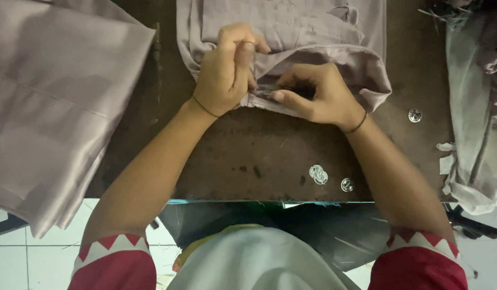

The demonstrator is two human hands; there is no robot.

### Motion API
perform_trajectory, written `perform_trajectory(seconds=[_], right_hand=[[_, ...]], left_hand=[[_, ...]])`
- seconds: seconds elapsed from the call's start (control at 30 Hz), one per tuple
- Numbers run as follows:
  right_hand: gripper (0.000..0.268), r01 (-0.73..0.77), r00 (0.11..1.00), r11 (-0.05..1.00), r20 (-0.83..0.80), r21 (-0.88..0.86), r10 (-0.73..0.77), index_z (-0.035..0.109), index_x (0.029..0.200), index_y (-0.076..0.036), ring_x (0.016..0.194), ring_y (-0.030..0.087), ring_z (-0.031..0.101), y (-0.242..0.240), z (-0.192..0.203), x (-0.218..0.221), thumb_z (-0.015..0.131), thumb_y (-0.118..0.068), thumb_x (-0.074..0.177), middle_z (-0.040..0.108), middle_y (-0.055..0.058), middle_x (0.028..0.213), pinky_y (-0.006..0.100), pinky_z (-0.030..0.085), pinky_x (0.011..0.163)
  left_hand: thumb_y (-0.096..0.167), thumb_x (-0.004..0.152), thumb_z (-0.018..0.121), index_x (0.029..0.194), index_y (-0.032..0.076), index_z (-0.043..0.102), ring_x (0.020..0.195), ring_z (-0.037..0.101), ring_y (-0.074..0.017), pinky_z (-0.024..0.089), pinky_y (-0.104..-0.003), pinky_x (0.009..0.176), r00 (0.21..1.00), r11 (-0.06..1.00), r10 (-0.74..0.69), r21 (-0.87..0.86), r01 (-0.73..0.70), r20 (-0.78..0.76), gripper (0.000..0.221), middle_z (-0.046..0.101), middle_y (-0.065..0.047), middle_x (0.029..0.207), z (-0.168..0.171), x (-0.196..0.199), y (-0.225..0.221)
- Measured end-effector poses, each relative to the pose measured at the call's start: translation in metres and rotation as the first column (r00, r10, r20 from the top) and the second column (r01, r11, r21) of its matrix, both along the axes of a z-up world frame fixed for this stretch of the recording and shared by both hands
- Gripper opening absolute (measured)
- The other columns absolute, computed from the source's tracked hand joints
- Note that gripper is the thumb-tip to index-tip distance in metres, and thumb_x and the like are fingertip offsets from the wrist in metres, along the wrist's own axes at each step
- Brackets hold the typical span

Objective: Folding satin garments and trimming loose threads using thread snips

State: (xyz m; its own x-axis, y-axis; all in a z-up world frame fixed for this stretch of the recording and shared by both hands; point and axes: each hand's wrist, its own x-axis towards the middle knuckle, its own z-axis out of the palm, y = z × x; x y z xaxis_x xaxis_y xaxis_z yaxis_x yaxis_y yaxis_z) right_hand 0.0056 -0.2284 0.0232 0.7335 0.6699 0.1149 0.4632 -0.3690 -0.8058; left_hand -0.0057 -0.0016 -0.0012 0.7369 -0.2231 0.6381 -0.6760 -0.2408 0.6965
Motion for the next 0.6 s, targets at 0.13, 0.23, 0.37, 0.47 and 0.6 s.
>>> perform_trajectory(seconds=[0.13, 0.23, 0.37, 0.47, 0.6], right_hand=[[0.028, -0.01, 1.0, 1.0, -0.015, -0.01, 0.01, 0.072, 0.098, -0.004, 0.07, 0.011, 0.056, -0.004, -0.001, 0.001, 0.07, -0.032, 0.099, 0.068, 0.003, 0.085, 0.025, 0.041, 0.06], [0.029, -0.038, 0.999, 0.998, -0.002, 0.048, 0.038, 0.072, 0.1, -0.002, 0.08, 0.015, 0.064, -0.008, -0.005, 0.003, 0.069, -0.031, 0.099, 0.07, 0.007, 0.091, 0.026, 0.048, 0.068], [0.026, -0.04, 0.997, 0.996, -0.062, 0.078, 0.045, 0.068, 0.1, -0.005, 0.062, 0.008, 0.046, -0.012, -0.009, 0.004, 0.071, -0.031, 0.099, 0.062, 0.001, 0.084, 0.023, 0.034, 0.054], [0.022, -0.05, 0.999, 0.984, 0.017, 0.172, 0.048, 0.072, 0.102, -0.005, 0.061, 0.014, 0.054, -0.009, -0.018, 0.005, 0.076, -0.026, 0.096, 0.065, 0.006, 0.077, 0.028, 0.04, 0.055], [0.029, -0.038, 0.957, 0.964, 0.287, 0.264, -0.041, 0.075, 0.104, -0.002, 0.062, 0.037, 0.067, 0.001, -0.015, -0.009, 0.08, -0.029, 0.095, 0.067, 0.017, 0.073, 0.038, 0.052, 0.057]], left_hand=[[0.022, 0.116, 0.027, 0.114, 0.0, 0.035, 0.065, 0.074, -0.0246, 0.058, -0.026, 0.053, 1.0, 0.985, -0.019, -0.169, 0.02, 0.005, 0.024, 0.066, -0.022, 0.104, 0.016, -0.012, 0.003], [0.02, 0.117, 0.028, 0.116, 0.007, 0.032, 0.07, 0.072, -0.0331, 0.061, -0.033, 0.056, 0.999, 0.92, -0.02, -0.392, 0.005, -0.036, 0.014, 0.062, -0.025, 0.101, 0.044, -0.035, 0.008], [0.021, 0.117, 0.027, 0.112, 0.008, 0.028, 0.069, 0.063, -0.0313, 0.06, -0.035, 0.061, 0.975, 0.915, -0.11, -0.403, 0.023, -0.194, 0.014, 0.053, -0.018, 0.084, 0.059, -0.074, 0.019], [0.025, 0.115, 0.03, 0.114, 0.006, 0.028, 0.069, 0.063, -0.0304, 0.06, -0.038, 0.066, 0.959, 0.903, -0.079, -0.427, -0.046, -0.271, 0.02, 0.052, -0.017, 0.08, 0.022, -0.089, 0.029], [0.028, 0.114, 0.031, 0.115, 0.002, 0.03, 0.065, 0.069, -0.0333, 0.062, -0.039, 0.065, 0.972, 0.9, 0.008, -0.422, -0.109, -0.234, 0.026, 0.055, -0.016, 0.073, 0.012, -0.103, 0.022]])
